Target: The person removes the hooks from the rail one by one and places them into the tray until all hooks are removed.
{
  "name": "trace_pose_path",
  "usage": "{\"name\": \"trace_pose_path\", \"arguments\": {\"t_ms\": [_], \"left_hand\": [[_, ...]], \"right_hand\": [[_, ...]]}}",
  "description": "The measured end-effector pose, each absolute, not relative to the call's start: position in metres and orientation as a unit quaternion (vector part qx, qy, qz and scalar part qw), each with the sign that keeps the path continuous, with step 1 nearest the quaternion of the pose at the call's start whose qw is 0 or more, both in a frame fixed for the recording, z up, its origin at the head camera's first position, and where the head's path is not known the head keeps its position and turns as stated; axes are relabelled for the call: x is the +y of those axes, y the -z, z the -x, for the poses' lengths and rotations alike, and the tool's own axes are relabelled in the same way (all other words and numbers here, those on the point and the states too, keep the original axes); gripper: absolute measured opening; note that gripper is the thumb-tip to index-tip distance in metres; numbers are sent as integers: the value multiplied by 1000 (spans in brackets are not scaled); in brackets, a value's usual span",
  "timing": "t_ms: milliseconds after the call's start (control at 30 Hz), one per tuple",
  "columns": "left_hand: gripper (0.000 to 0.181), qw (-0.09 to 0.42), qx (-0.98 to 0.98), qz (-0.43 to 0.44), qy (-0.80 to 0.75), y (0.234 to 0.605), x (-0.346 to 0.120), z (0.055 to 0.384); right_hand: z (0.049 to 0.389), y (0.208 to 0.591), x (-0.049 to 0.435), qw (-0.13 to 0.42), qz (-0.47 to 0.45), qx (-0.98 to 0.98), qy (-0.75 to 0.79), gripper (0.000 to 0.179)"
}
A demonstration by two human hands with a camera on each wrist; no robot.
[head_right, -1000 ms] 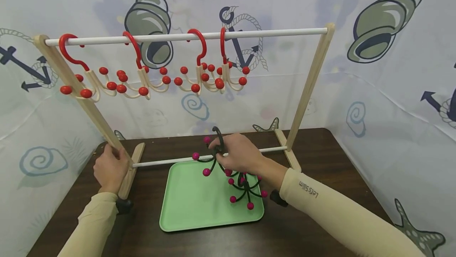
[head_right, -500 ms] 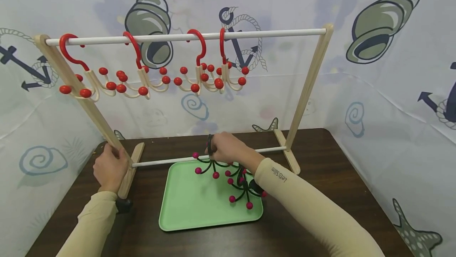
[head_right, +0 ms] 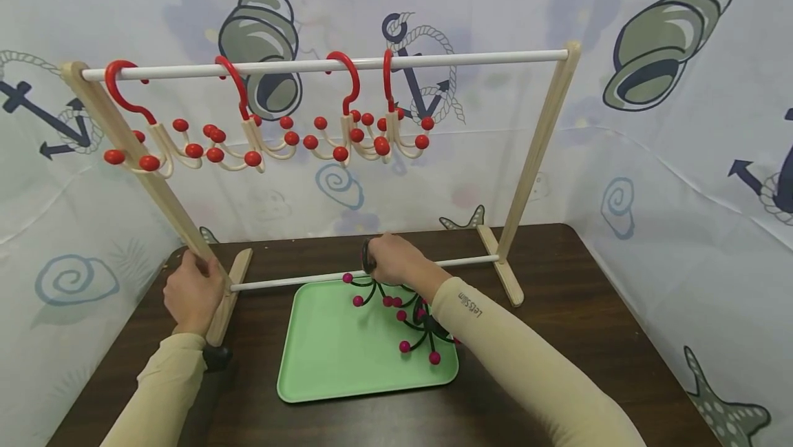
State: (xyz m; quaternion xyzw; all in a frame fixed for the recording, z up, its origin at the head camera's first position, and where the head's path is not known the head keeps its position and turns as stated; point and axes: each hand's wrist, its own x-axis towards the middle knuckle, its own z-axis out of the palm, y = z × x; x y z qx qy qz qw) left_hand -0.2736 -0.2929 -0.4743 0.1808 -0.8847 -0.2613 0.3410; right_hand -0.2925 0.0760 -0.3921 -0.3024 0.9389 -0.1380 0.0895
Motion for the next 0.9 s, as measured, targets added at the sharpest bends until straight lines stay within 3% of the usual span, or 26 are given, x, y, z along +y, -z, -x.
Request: {"name": "trace_pose_path", "arguments": {"t_ms": [467, 633, 900], "left_hand": [[25, 339, -886, -177, 261, 477, -293, 276], [24, 342, -885, -175, 262, 476, -293, 275], [24, 352, -883, -173, 257, 476, -293, 274]], "right_hand": [[293, 408, 78, 77, 300, 945, 106, 14], [293, 413, 79, 71, 298, 948, 89, 4], [290, 414, 79, 61, 301, 950, 50, 8]]}}
